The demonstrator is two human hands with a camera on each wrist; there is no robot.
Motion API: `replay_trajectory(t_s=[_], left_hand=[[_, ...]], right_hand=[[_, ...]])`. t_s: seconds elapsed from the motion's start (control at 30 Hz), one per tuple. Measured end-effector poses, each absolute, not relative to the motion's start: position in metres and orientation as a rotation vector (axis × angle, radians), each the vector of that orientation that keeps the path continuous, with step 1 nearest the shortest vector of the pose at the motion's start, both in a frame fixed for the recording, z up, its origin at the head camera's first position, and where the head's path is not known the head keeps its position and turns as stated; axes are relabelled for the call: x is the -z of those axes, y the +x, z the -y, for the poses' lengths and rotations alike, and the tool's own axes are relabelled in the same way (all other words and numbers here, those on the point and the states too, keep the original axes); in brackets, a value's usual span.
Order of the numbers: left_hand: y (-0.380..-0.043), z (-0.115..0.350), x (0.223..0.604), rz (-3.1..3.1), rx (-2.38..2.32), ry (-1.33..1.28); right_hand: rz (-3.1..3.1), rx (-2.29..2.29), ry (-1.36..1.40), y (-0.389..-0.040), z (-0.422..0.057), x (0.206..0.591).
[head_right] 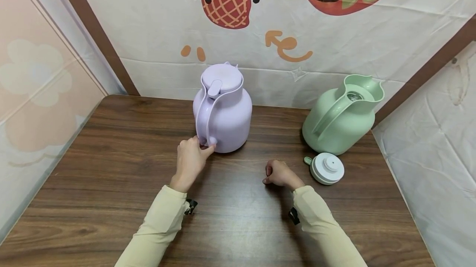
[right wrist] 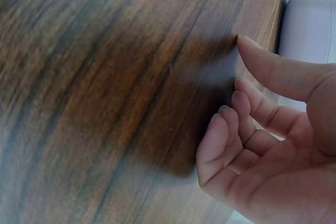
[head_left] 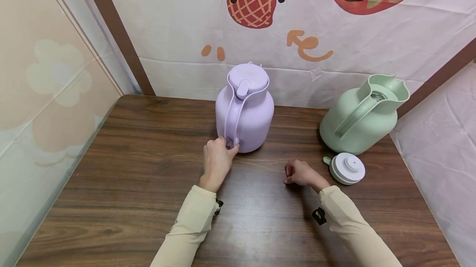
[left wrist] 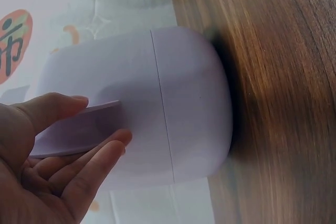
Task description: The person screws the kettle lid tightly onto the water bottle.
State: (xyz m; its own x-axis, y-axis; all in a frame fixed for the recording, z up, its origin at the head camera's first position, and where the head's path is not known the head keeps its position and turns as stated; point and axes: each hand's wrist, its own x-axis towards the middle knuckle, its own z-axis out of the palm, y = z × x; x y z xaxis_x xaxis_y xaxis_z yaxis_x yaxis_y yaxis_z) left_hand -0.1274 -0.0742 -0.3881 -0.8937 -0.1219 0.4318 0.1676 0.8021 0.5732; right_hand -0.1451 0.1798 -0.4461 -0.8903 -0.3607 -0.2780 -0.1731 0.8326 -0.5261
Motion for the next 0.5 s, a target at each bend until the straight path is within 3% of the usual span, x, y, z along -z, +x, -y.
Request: replay_trajectory(t_s=[0.5], left_hand=[[-0.130,0.092,0.384,2.567,0.894,0.053]], right_hand=[[-2.646,0.728,-0.404,-0.145,-0.180,0.447]])
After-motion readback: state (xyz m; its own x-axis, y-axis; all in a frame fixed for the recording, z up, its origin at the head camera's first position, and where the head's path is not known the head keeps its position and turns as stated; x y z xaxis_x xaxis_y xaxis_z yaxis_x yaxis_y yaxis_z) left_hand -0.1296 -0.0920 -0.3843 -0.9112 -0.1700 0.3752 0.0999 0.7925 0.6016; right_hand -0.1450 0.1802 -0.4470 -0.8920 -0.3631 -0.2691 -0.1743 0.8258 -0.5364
